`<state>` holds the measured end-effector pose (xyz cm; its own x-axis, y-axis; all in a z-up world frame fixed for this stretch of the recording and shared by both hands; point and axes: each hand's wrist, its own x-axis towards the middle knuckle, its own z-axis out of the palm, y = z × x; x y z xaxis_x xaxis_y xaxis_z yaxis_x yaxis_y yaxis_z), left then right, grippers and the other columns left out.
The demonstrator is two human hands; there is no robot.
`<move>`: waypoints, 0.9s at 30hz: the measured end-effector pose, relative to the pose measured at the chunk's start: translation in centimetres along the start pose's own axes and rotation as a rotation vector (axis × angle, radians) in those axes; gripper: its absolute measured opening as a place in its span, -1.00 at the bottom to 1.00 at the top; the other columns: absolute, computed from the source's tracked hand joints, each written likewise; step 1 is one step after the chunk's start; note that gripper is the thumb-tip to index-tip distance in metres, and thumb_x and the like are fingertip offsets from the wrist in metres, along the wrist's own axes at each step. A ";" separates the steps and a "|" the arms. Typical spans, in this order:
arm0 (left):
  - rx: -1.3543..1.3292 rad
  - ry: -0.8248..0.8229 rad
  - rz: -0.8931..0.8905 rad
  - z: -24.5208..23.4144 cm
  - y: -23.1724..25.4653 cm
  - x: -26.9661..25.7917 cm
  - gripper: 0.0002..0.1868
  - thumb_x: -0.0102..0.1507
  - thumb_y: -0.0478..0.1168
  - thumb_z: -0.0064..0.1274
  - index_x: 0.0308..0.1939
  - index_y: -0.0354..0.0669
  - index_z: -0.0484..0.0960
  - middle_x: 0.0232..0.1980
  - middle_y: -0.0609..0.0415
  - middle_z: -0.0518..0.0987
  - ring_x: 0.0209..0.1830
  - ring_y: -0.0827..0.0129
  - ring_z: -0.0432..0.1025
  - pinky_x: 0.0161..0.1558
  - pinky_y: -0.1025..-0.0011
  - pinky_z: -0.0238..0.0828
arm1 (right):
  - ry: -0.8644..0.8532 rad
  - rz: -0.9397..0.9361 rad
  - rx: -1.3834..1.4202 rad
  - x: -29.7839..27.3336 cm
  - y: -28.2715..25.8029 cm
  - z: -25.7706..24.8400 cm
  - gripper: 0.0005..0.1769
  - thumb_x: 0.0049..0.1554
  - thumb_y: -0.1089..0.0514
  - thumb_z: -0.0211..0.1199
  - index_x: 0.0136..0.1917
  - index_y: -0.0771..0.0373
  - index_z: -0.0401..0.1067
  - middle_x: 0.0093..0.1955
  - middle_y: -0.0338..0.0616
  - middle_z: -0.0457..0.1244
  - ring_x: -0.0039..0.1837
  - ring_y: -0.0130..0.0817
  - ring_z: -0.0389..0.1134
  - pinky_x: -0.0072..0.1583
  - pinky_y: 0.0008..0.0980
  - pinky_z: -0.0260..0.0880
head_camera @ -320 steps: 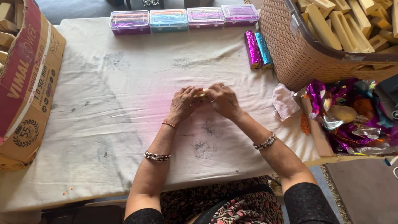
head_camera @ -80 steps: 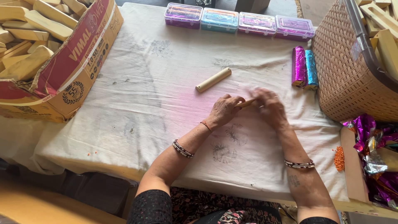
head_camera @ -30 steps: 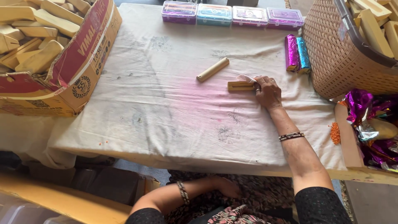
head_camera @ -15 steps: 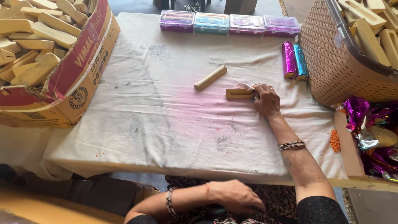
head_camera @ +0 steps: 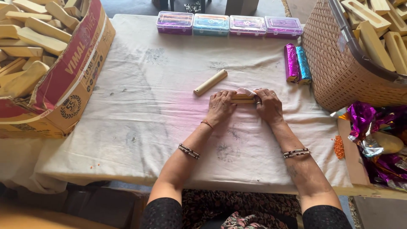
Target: Wrapping wooden blocks with decorative foil and paper.
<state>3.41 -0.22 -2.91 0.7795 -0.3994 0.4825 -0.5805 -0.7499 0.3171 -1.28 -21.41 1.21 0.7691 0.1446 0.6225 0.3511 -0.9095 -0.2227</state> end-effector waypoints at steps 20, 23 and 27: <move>-0.197 0.067 0.057 -1.8 -0.9 -1.3 -0.78 0.17 -0.18 0.23 -0.10 0.03 0.73 -0.15 0.07 0.69 -0.06 0.17 0.50 -0.03 0.17 0.43 | -0.267 -0.297 -0.224 0.9 2.3 2.6 -0.47 0.17 -0.04 0.25 0.39 0.04 0.31 0.37 -0.19 0.27 0.40 -0.13 0.29 0.41 0.32 0.02; -0.221 0.038 0.007 -1.1 -1.0 -0.9 -0.79 0.31 -0.13 0.18 0.02 0.05 0.66 -0.16 0.13 0.69 -0.08 0.30 0.50 -0.03 0.23 0.42 | -0.158 -0.263 -0.174 0.6 6.8 3.0 -0.56 0.19 -0.02 0.24 0.32 0.05 0.38 0.33 -0.12 0.29 0.41 -0.02 0.28 0.38 0.23 0.09; -0.435 -0.046 -0.113 -3.0 1.2 -0.9 -0.71 0.34 -0.06 0.08 0.14 0.11 0.63 -0.29 0.12 0.67 -0.26 0.32 0.49 -0.17 0.25 0.40 | -0.066 0.090 0.025 0.6 8.1 2.3 -0.73 0.24 0.09 0.23 0.21 0.12 0.47 0.20 -0.01 0.34 0.26 -0.01 0.36 0.28 0.02 0.33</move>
<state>1.31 0.85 -0.52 0.8475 -0.3584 0.3915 -0.5286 -0.5030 0.6838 3.27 -27.80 -1.98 0.8315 0.0885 0.5485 0.2913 -0.9101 -0.2948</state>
